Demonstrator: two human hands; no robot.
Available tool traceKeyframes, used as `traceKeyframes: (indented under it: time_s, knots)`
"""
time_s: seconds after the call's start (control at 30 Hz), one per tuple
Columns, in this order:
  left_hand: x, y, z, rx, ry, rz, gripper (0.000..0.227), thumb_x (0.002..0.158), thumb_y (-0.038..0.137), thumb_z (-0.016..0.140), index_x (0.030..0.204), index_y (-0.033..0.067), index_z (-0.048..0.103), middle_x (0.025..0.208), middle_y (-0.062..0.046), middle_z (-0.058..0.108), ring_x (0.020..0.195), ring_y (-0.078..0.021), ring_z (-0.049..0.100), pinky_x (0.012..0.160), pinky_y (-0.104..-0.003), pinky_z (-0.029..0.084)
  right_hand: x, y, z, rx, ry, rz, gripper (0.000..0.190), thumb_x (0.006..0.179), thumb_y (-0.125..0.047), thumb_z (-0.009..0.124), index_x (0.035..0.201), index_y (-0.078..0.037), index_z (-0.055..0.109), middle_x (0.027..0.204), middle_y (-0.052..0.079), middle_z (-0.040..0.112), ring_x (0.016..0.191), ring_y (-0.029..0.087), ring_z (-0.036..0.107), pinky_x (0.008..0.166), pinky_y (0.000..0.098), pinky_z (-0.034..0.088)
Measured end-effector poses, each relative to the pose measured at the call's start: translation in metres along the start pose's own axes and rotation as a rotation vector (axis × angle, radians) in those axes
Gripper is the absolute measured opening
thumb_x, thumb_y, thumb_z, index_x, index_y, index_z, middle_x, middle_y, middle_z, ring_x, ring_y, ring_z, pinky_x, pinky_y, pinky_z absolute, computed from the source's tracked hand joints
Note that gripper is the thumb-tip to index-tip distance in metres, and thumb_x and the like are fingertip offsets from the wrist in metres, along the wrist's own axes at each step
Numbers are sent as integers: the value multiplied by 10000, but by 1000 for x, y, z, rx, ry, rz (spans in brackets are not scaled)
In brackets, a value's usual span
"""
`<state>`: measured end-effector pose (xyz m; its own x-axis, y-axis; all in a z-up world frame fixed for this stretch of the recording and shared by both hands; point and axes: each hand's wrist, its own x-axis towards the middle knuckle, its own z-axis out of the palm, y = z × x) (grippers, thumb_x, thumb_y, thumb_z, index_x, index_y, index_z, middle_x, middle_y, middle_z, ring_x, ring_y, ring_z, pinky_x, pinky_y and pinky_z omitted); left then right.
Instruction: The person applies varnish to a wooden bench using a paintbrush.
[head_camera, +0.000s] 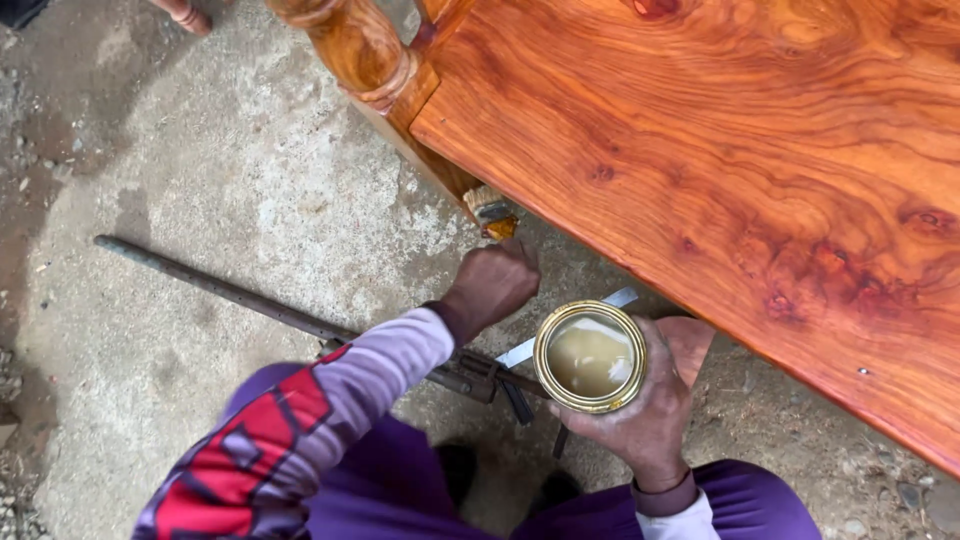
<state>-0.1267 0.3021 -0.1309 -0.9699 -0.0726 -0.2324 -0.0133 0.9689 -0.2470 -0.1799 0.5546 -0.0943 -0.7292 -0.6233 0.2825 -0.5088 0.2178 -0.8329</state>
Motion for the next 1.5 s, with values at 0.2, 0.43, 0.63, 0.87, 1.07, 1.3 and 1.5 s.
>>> traceKeyframes:
  time_s: [0.2,0.43,0.63,0.87,1.07,1.3,1.5]
  knots:
    - [7,-20,38,-68,135,-25,114,875,80,656,850,8,739,767,-181,704,555,-208,705,403,-358,555,-1,-26,9,-10,-34,41,1035,444,-386,971,1316,-23,549,1145,133,730,1004,273,746,898,404,608]
    - [8,-27,42,-14,418,17,172,833,157,669,874,31,779,733,-118,712,533,-187,688,389,-318,537,-1,-60,19,-195,4,75,1118,427,-464,985,1328,10,521,1152,156,719,988,264,738,879,369,600]
    - [19,-17,56,-260,329,47,163,848,145,662,715,114,751,692,-84,701,552,-186,687,422,-372,532,2,-110,20,6,103,103,1091,571,-471,949,1428,13,477,1243,133,715,1131,249,728,1002,377,603]
    - [14,-30,59,-612,359,30,84,788,84,667,734,78,731,666,-133,698,583,-268,694,462,-448,556,-11,-148,23,-201,218,183,1194,523,-470,926,1463,64,421,1280,174,673,1163,245,702,1019,369,596]
    - [-48,-47,-1,-756,285,-55,369,810,40,662,1147,-98,598,827,-227,687,606,-320,704,501,-445,575,-14,-144,29,-88,289,312,1207,486,-365,932,1494,68,429,1301,206,683,1208,282,689,1064,400,564]
    - [-135,-60,-50,-695,371,-208,642,723,77,733,1324,-39,540,930,-189,641,684,-323,690,550,-444,566,15,-117,26,205,114,219,1120,553,-323,961,1480,23,437,1304,203,680,1204,275,692,1065,390,571]
    - [-170,-31,-99,-674,696,-419,481,802,102,775,1253,16,634,821,-103,661,576,-225,652,490,-368,550,30,-64,35,-9,-28,-3,1195,394,-323,990,1386,23,420,1167,148,714,1075,271,713,971,400,566]
